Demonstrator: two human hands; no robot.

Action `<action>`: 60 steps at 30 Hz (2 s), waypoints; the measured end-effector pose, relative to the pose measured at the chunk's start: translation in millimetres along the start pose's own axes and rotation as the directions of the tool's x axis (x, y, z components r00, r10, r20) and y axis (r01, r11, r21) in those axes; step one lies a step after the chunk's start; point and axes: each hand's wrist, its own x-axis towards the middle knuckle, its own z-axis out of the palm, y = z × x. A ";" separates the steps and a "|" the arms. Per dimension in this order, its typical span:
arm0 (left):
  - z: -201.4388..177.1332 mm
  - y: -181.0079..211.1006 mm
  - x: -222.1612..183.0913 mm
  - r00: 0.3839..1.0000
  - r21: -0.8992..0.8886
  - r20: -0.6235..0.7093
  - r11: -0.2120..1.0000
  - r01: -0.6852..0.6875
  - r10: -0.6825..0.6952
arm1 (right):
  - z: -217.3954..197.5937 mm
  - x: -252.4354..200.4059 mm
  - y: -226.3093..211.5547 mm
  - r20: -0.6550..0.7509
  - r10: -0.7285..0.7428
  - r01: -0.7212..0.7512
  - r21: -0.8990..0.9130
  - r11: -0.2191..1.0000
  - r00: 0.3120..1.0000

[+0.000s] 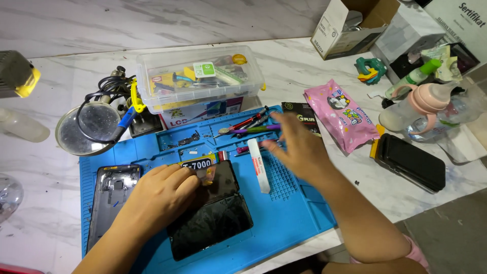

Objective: Cleaning a mobile phone frame and preparing it for a new screen installation

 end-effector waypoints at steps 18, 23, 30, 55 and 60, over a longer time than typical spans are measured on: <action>20.6 -6.9 -11.8 0.981 0.137 -0.189 0.991 -0.010 0.036 | -13.9 18.8 139.2 -0.031 0.620 -0.596 -0.314 0.739 0.784; 16.4 -5.3 -11.4 0.987 0.143 -0.161 0.990 0.009 0.014 | -14.4 6.9 167.2 -0.316 0.411 -0.488 -0.224 0.844 0.855; 20.6 -7.7 -15.6 0.991 0.152 -0.132 0.988 0.034 -0.014 | -44.3 -21.3 134.1 -0.494 0.261 -0.311 -0.020 0.950 0.829; 8.5 -8.9 -8.0 0.992 0.021 -0.062 0.994 0.109 -0.108 | -102.8 -255.5 215.8 -0.743 0.192 -0.718 -0.493 0.491 0.641; 13.3 -12.5 -10.1 0.993 0.027 -0.054 0.994 0.106 -0.104 | -110.6 -266.4 336.7 -0.792 0.216 -0.820 -0.542 0.181 0.571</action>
